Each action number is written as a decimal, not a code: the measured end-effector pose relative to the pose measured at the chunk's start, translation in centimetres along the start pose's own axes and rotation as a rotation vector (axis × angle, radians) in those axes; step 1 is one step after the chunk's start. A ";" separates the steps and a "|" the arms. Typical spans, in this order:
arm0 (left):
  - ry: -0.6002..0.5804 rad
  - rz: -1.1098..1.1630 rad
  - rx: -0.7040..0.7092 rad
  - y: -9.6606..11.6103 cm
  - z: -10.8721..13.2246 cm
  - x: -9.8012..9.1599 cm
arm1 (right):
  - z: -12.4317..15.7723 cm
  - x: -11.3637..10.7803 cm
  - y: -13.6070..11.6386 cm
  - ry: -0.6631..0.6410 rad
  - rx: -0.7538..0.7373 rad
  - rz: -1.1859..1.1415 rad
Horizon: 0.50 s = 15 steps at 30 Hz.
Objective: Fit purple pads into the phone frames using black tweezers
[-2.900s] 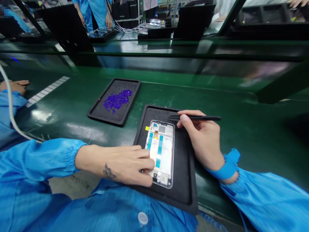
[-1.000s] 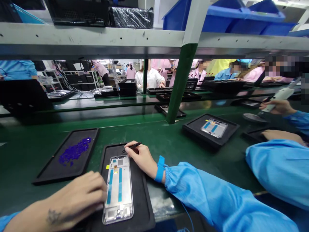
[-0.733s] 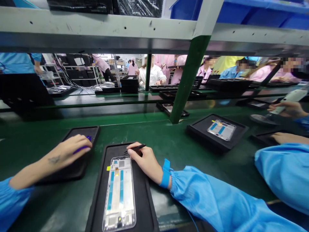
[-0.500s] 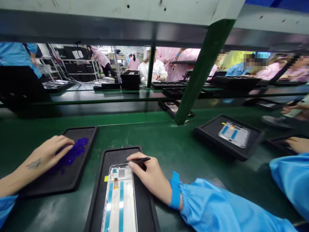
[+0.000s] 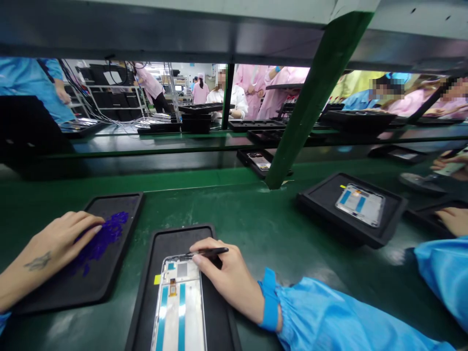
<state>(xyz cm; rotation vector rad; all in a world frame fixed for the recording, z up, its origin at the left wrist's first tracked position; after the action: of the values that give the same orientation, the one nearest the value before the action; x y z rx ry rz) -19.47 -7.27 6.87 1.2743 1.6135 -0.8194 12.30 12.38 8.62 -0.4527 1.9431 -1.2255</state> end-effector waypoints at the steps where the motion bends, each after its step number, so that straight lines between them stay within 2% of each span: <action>1: -0.005 -0.003 -0.004 0.1 -0.1 -0.1 | 0.0 0.0 0.0 -0.001 -0.008 -0.001; 10: -0.110 0.090 -0.075 0.2 -0.4 0.0 | -0.2 0.1 0.0 -0.013 -0.076 0.013; 15: -0.068 0.092 -0.003 0.1 -0.6 0.2 | -0.2 0.1 0.1 -0.003 -0.098 0.025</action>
<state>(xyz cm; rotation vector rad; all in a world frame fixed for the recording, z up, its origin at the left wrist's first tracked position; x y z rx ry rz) -19.52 -6.62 6.88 1.2954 1.4910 -0.7944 12.09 12.53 8.55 -0.4787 2.0064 -1.1163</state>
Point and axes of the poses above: each hand's wrist, its own z-axis away from the middle knuckle, its own x-axis out of the palm, y = z × x, the point moved 5 cm from there along -z, towards the middle knuckle, and after that the axes turned 2 degrees about y, right-handed, at the moved point
